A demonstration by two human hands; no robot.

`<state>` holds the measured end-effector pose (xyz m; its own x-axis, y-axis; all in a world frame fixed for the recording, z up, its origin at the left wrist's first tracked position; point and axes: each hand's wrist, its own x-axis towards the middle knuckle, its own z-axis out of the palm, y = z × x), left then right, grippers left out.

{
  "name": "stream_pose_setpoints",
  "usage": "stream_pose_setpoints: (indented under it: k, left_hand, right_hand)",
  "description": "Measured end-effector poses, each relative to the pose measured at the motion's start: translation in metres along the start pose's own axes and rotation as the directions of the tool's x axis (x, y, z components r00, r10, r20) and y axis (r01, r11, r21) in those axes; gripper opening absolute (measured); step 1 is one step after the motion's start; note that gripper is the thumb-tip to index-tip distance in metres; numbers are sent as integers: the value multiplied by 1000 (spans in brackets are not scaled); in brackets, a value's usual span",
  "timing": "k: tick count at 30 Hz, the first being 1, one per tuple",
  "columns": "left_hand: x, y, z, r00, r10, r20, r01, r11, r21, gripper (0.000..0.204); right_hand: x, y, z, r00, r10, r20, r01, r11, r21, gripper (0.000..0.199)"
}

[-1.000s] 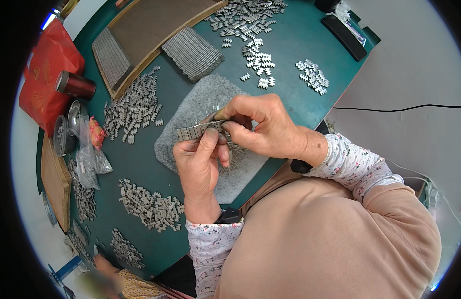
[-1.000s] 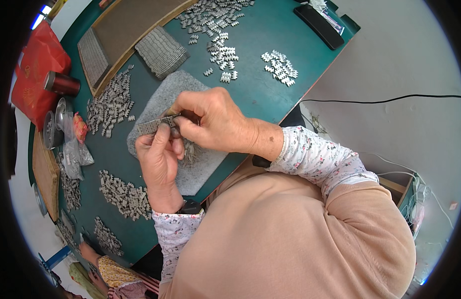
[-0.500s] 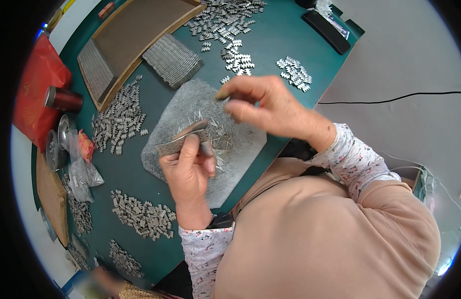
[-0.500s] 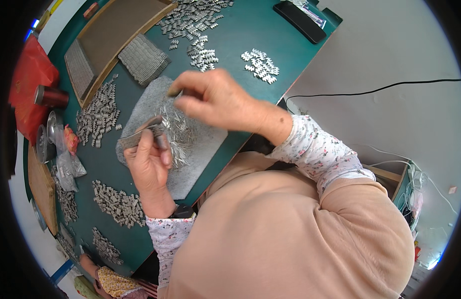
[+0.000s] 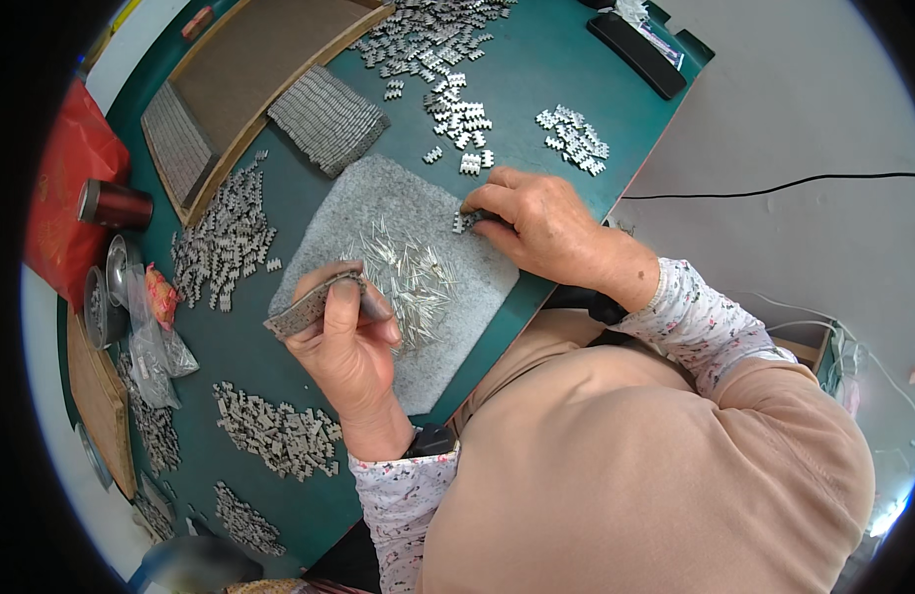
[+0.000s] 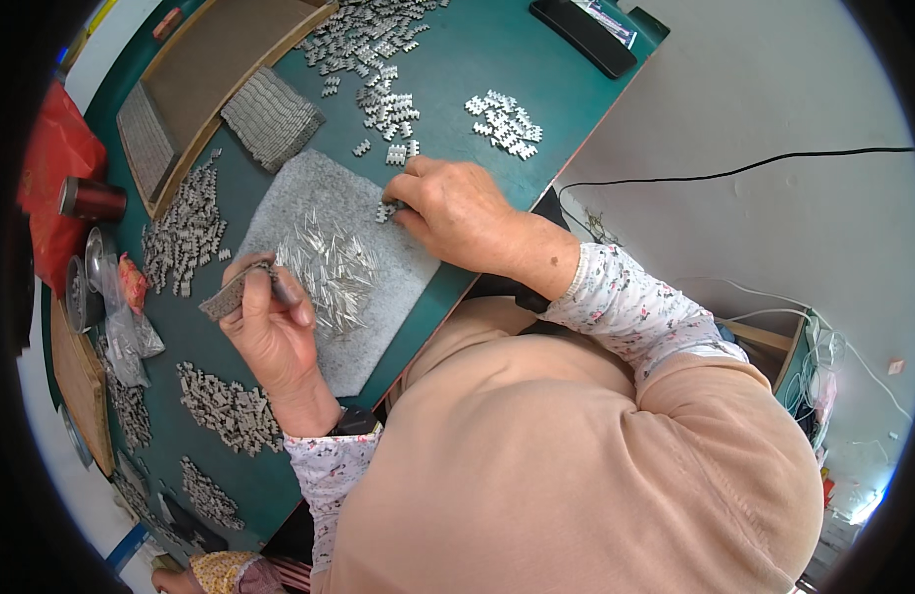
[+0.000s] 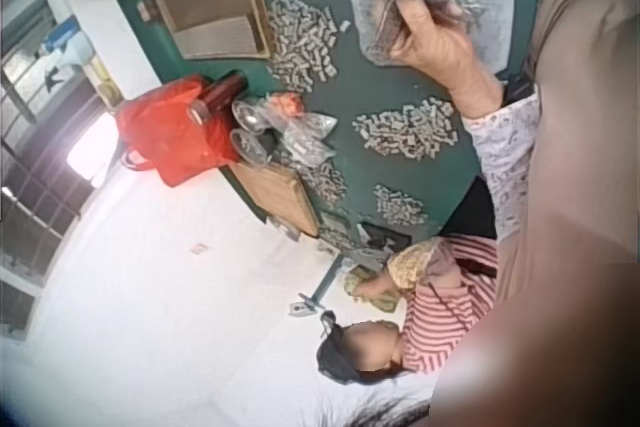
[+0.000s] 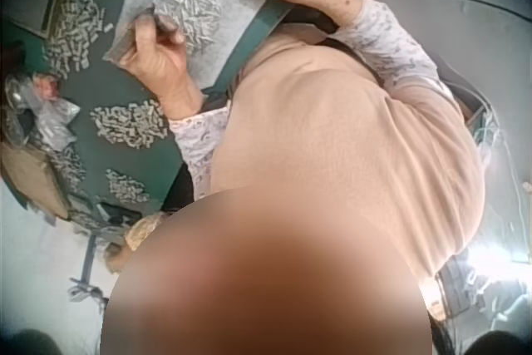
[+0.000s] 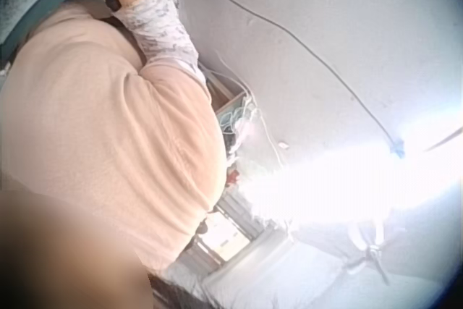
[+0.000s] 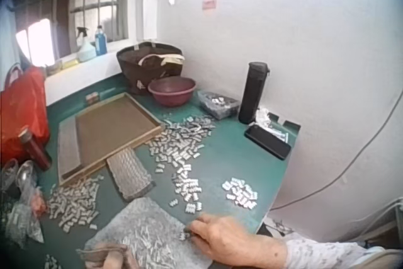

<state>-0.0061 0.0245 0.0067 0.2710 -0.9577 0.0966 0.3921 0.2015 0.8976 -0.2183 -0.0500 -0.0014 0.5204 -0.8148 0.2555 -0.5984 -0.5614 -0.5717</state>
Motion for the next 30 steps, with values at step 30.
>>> stream_pose_setpoints:
  k: [30]
  left_hand:
    - [2,-7,8,979,-193,-59,200,968,149,8]
  right_hand:
    - [24,-43,13,1000,25,1,-21,833,554,14]
